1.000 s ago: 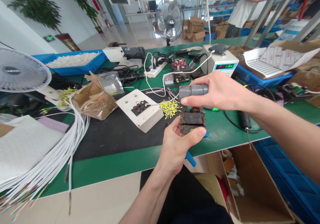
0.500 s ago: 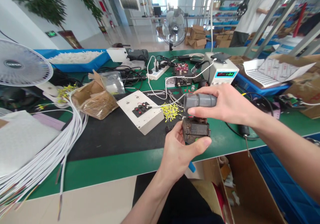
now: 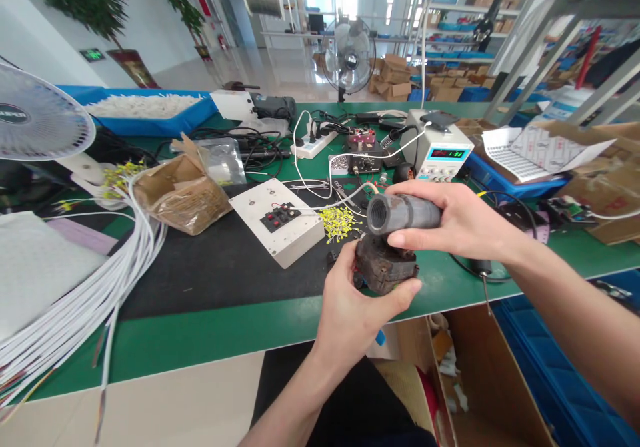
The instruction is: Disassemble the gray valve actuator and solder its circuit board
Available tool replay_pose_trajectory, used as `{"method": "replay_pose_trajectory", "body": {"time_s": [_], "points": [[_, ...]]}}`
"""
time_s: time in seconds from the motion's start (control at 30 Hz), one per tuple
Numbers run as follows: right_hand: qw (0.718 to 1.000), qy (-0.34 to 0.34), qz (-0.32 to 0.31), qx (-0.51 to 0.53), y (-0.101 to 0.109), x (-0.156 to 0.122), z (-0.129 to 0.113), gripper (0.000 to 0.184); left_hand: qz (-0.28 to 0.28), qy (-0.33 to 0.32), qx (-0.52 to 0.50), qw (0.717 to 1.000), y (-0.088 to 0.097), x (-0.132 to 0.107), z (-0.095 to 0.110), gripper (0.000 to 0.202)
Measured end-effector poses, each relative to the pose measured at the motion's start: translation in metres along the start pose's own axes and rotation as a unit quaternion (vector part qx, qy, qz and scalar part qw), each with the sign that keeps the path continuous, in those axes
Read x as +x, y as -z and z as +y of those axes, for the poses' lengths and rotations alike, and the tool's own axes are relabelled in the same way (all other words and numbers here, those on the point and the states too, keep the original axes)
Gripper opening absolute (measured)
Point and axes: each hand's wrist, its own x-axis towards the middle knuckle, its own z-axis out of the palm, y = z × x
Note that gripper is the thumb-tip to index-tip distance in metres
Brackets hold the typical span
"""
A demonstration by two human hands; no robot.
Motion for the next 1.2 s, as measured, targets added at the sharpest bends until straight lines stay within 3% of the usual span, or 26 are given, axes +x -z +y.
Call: {"method": "replay_pose_trajectory", "body": {"time_s": [0.23,0.57,0.7,1.0,1.2], "points": [[0.999,0.002,-0.027,0.020,0.010,-0.009,-0.003,0.055,0.050,-0.064,0.105,0.991,-0.003,-0.004,-0.007,0.057],[0.997,0.005,-0.045,0.061,0.017,-0.020,0.008,0.060,0.055,-0.112,0.162,0.979,-0.006,-0.002,-0.018,0.070],[0.998,0.010,-0.042,0.050,0.016,-0.024,0.012,0.062,0.040,-0.118,0.167,0.978,-0.006,-0.003,-0.021,0.079],[0.999,0.018,-0.040,0.025,0.015,-0.029,0.018,0.061,0.007,-0.102,0.175,0.979,-0.005,-0.003,-0.018,0.080],[0.998,0.021,-0.047,-0.021,0.018,-0.032,0.020,0.061,-0.031,-0.063,0.191,0.979,0.002,-0.007,-0.022,0.102]]}}
